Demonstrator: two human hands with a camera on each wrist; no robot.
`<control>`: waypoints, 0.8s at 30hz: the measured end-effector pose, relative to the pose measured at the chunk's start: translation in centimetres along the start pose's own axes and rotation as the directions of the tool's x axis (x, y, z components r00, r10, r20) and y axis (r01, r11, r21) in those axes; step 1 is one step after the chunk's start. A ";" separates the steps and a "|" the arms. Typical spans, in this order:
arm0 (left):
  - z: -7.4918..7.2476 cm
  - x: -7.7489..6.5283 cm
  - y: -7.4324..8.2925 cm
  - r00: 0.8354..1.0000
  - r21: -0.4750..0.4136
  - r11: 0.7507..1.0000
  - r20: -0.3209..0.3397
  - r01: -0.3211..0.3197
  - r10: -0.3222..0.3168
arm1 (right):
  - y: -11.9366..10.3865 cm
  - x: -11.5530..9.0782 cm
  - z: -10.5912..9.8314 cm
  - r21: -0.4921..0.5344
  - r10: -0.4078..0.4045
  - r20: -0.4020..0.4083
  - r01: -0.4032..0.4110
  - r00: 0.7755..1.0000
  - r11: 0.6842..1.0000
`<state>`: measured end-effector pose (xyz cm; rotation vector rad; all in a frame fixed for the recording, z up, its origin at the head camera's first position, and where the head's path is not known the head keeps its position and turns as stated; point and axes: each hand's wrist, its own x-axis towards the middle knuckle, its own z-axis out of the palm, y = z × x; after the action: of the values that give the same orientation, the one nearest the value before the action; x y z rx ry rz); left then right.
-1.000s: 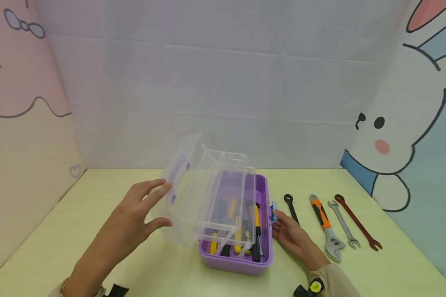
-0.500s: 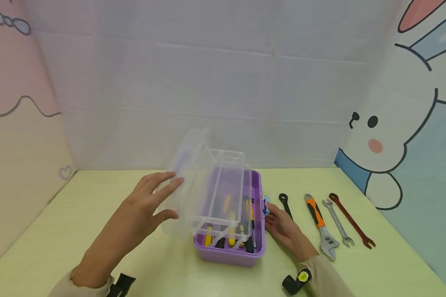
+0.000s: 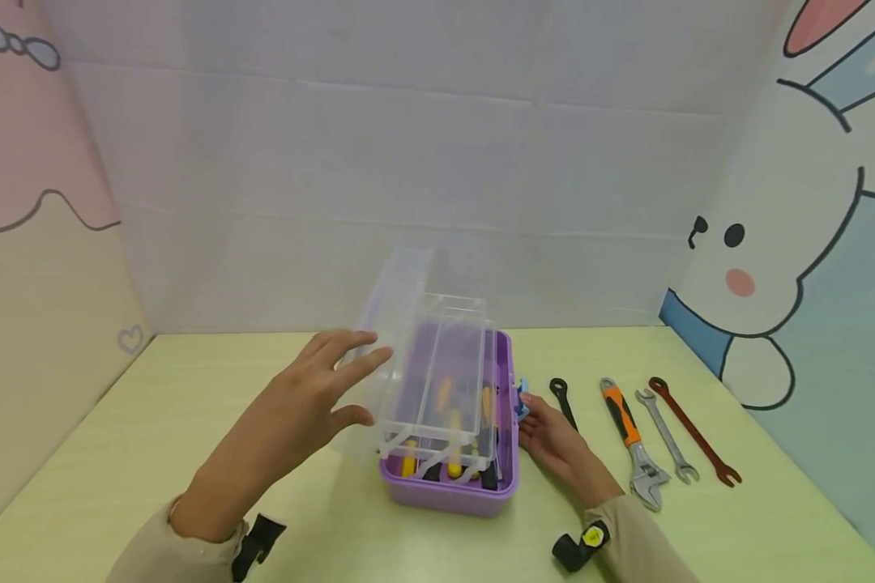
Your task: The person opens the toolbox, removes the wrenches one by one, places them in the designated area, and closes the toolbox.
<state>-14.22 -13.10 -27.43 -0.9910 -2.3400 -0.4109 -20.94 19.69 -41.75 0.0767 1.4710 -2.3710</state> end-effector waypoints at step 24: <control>1.9 2.5 3.0 0.973 0.133 0.966 0.096 -0.222 0.210 | 0.0 -0.3 0.0 0.042 -0.010 0.045 0.008 0.999 0.999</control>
<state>-14.21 -8.78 -27.27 -1.1964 -2.2640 -0.1174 -20.70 19.78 -41.72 0.0262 1.4046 -2.3948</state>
